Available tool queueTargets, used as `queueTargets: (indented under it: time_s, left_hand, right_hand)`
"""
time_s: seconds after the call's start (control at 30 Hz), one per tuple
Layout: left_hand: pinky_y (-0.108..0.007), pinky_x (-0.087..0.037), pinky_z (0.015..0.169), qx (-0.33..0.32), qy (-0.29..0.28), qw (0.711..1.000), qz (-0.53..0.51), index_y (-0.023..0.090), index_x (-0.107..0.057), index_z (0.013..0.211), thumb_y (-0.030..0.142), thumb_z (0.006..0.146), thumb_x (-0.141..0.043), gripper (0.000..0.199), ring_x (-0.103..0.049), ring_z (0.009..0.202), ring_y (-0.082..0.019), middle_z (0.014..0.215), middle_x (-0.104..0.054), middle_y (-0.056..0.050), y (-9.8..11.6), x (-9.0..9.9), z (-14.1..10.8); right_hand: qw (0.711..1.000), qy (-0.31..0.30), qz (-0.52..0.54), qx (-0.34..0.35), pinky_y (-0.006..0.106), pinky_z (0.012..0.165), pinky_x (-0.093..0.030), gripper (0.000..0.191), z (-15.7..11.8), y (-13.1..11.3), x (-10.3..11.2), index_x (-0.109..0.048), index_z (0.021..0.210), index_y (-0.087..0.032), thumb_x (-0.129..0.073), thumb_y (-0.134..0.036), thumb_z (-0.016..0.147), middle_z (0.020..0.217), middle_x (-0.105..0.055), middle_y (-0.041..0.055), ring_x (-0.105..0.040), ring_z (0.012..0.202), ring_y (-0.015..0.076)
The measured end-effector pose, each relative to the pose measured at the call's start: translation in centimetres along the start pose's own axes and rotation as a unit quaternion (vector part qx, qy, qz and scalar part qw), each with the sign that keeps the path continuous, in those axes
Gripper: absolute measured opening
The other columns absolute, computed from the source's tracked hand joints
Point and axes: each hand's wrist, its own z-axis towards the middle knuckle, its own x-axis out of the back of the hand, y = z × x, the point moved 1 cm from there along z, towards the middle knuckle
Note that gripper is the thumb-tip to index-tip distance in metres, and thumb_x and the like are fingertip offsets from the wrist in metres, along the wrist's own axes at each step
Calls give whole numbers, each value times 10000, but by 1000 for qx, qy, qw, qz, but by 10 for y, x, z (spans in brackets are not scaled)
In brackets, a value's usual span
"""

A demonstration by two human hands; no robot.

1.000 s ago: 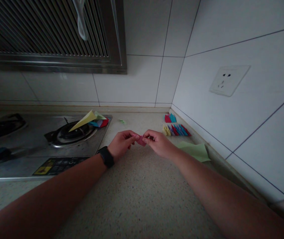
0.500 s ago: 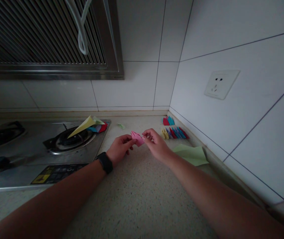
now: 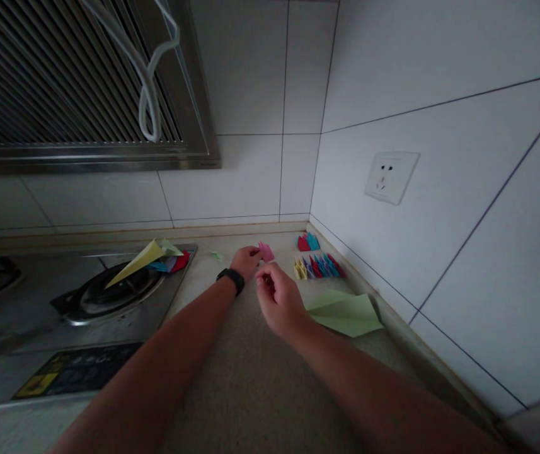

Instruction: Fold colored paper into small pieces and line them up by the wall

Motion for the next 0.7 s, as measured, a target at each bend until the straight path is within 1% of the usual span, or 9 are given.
queueTargets:
  time_s: [0.1,0.17,0.23,0.33,0.4,0.47,0.57,0.7]
  left_hand:
    - [-274,-469,725,-18,-12,999,41,152,-726,872,307,838,-560,231,-657,819,-202,871,-725,-90,6,-25,35]
    - [-297,-464,749,-22,-12,998,65,155,-731,879,329,853,-543,257,-657,852,-225,898,-728,-110,10,-37,53]
    - [-313,-463,760,-25,-12,996,84,155,-729,890,350,873,-516,290,-656,871,-239,921,-726,-128,12,-44,66]
    - [-314,-464,777,-32,-16,994,105,160,-720,938,380,883,-510,309,-651,901,-241,951,-724,-135,13,-50,80]
    - [-306,-465,787,-40,-18,992,117,157,-703,992,406,881,-518,329,-645,921,-235,977,-719,-135,13,-53,86]
    - [-301,-465,792,-50,-19,990,130,142,-675,1057,428,883,-516,371,-641,927,-231,1002,-710,-141,11,-55,89]
    - [-303,-463,804,-75,-22,986,149,132,-626,1138,413,897,-491,394,-635,918,-218,1025,-698,-134,9,-56,87]
    - [-299,-451,848,-128,-47,974,181,178,-657,1092,323,886,-496,299,-615,941,-203,1042,-689,-89,7,-47,76]
  right_hand:
    - [998,39,47,-33,255,638,-405,115,-2,0,-4,-527,914,-202,-434,-151,870,795,-580,20,-541,699,147]
    - [994,63,69,-60,257,647,-405,113,-1,2,-6,-521,900,-206,-420,-159,880,800,-579,19,-544,717,150]
    - [989,82,82,-92,258,639,-402,112,1,6,-7,-514,882,-211,-413,-165,884,778,-568,11,-535,700,149]
    - [983,96,93,-125,258,622,-396,120,3,10,-7,-507,864,-216,-404,-155,875,743,-553,1,-527,675,147]
    - [983,93,92,-129,258,622,-394,132,2,9,-8,-505,863,-217,-397,-142,868,752,-561,4,-534,684,148]
    - [985,76,83,-129,255,617,-391,133,0,7,-10,-508,867,-216,-398,-141,872,765,-573,8,-541,691,147]
    - [989,54,68,-123,247,610,-389,128,-2,4,-10,-513,873,-216,-411,-139,871,770,-579,10,-546,698,146]
    - [990,49,60,-117,240,600,-389,138,-3,4,-10,-519,882,-215,-420,-123,856,779,-588,9,-543,685,141]
